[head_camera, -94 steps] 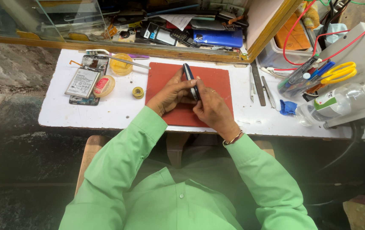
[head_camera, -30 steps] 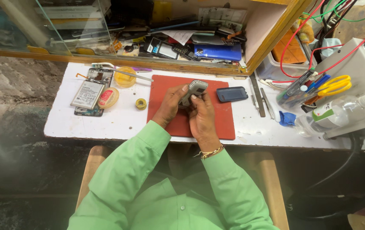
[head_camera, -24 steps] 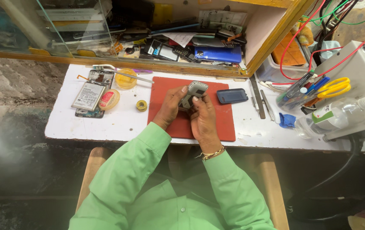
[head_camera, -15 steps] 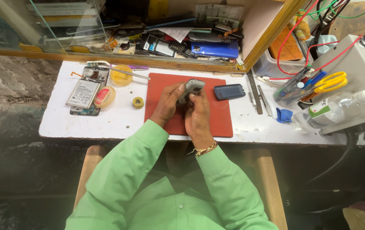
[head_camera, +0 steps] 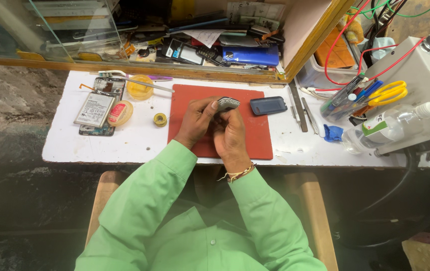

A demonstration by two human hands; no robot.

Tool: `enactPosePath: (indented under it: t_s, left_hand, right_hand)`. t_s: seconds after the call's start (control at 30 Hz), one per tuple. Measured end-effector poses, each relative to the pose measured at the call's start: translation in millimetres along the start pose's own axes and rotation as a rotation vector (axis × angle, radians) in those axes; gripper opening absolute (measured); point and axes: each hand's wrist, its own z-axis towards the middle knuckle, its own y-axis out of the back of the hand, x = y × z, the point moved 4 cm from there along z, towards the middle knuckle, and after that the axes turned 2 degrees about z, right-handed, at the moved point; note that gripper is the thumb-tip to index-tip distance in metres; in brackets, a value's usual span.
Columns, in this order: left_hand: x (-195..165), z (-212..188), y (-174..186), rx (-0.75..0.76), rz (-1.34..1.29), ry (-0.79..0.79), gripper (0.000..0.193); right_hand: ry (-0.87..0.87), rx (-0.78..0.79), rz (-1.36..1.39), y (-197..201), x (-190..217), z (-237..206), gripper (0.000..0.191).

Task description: The person removes the back cover of a Nokia mobile phone, inserts the battery, and powers the device on. They navigate the menu to check settings, then remove the back cover again. The phone is handled throughout the clip.

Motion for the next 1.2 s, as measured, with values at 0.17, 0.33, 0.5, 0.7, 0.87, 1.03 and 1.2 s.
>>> enactPosePath:
  t_s: [0.17, 0.33, 0.5, 0.7, 0.87, 1.03, 1.2]
  left_hand:
    - [1.5, 1.2, 0.3, 0.009, 0.007, 0.015, 0.036]
    - [3.9, 0.3, 0.5, 0.005, -0.007, 0.021, 0.036]
    - [3.4, 0.2, 0.2, 0.006, 0.007, 0.027, 0.037]
    - [-1.5, 2.2, -0.9, 0.000, 0.020, 0.043, 0.037]
    - [1.6, 4.0, -3.1, -0.005, 0.020, 0.044, 0.039]
    - [21.1, 10.9, -0.8, -0.148, -0.248, 0.284, 0.045]
    - [28.9, 11.4, 4.6, -0.236, -0.382, 0.388, 0.052]
  right_hand:
    - [-0.042, -0.014, 0.050, -2.3, 2.4, 0.9, 0.014]
    - [-0.087, -0.065, 0.088, -5.0, 2.5, 3.3, 0.015]
    - [-0.092, -0.030, 0.117, -10.3, 5.1, 3.2, 0.015]
    - [-0.113, -0.040, 0.162, -7.3, 4.5, 6.6, 0.018]
    - [-0.081, 0.077, 0.189, -9.3, 6.1, 2.0, 0.035]
    - [-0.001, -0.047, 0.058, -12.5, 0.4, -8.7, 0.051]
    - [0.132, 0.157, -0.097, -13.4, -3.4, -12.4, 0.019]
